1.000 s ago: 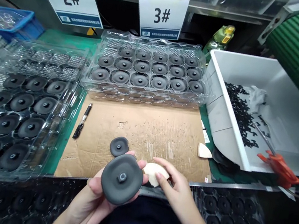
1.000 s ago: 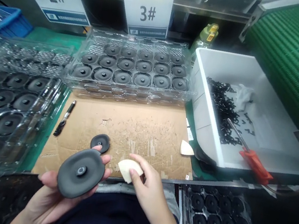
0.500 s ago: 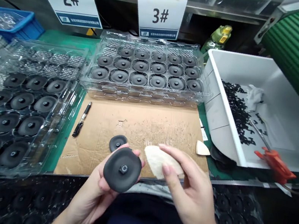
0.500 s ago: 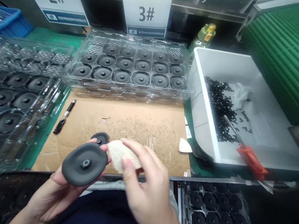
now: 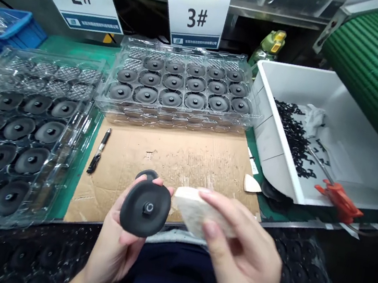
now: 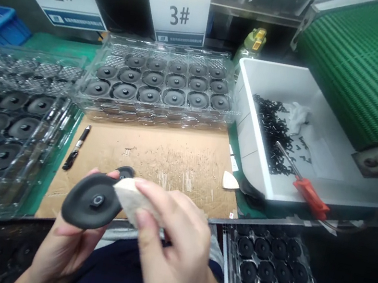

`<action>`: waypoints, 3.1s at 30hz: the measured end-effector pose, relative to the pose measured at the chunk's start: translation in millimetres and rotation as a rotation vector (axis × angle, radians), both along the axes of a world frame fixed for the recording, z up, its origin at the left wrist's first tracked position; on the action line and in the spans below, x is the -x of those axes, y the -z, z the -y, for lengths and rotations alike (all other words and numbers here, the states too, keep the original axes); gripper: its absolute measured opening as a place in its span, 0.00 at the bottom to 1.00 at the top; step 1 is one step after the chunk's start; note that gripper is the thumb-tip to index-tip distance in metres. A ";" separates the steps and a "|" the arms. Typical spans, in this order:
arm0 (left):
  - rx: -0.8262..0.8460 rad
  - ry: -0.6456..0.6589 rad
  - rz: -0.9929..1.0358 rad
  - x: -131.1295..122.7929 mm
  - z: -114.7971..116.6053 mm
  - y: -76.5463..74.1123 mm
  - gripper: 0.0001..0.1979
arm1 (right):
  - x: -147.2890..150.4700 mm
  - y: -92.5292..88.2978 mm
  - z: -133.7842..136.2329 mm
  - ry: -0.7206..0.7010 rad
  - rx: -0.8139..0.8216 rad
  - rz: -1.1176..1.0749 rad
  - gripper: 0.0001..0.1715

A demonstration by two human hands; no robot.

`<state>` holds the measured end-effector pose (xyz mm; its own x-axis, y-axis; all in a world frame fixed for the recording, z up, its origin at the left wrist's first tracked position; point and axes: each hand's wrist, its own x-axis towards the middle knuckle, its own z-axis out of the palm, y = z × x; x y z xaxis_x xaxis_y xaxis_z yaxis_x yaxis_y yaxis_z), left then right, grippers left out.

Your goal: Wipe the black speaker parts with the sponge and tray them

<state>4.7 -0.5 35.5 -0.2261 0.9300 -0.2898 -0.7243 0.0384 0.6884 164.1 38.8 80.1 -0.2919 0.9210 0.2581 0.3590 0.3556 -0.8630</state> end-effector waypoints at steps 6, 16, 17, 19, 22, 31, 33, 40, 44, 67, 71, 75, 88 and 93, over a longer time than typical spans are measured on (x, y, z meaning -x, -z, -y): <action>0.071 -0.051 -0.066 11.0 -2.3 1.4 0.27 | 8.9 2.8 -1.4 -0.456 0.299 0.029 0.17; -0.010 -0.009 -0.055 8.1 -2.5 2.1 0.29 | -8.7 35.7 3.7 -0.125 0.443 -0.009 0.15; -0.014 -0.001 -0.054 8.1 -2.2 1.7 0.29 | -7.7 35.6 4.1 -0.129 0.432 -0.001 0.15; -0.025 0.012 -0.052 8.7 -0.9 1.0 0.29 | -6.4 34.4 5.2 -0.135 0.408 0.004 0.16; -0.020 0.023 -0.055 8.7 0.6 0.1 0.29 | -5.9 29.7 5.9 -0.136 0.360 -0.008 0.17; 0.069 -0.023 -0.056 3.3 -2.5 -2.2 0.27 | 11.4 -1.1 -2.5 -0.342 0.048 0.006 0.18; 0.103 -0.015 -0.054 5.1 -1.8 -1.7 0.26 | 10.6 -1.8 -1.7 -0.442 0.161 -0.047 0.17; 0.070 -0.042 -0.080 5.7 -3.4 0.0 0.29 | -8.1 25.5 1.7 -0.101 0.412 -0.113 0.16; 0.090 -0.036 -0.079 3.9 -5.2 -1.7 0.29 | -10.2 26.8 1.0 -0.071 0.380 -0.075 0.15; 0.226 0.110 0.106 11.3 -7.5 11.3 0.25 | -1.4 79.6 -34.7 -0.082 0.236 0.075 0.15; 0.231 0.137 0.113 10.7 -7.9 7.1 0.26 | -12.9 111.8 -30.1 -0.022 0.267 0.154 0.15; 0.230 0.128 0.114 3.3 -10.1 1.8 0.28 | 1.1 67.9 -29.5 0.047 0.209 0.110 0.18; 0.253 0.126 0.136 9.9 -3.5 3.1 0.18 | 53.0 1.4 -27.8 -0.277 -0.184 0.093 0.18; 0.265 0.161 0.115 14.0 -4.8 -10.3 0.25 | 25.8 -8.3 -14.8 -0.448 0.003 0.155 0.15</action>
<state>-9.2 4.3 45.7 -0.0343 0.8400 -0.5415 -0.7668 0.3254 0.5533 138.3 53.6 88.4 -0.6958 0.6960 0.1774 0.2956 0.5026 -0.8124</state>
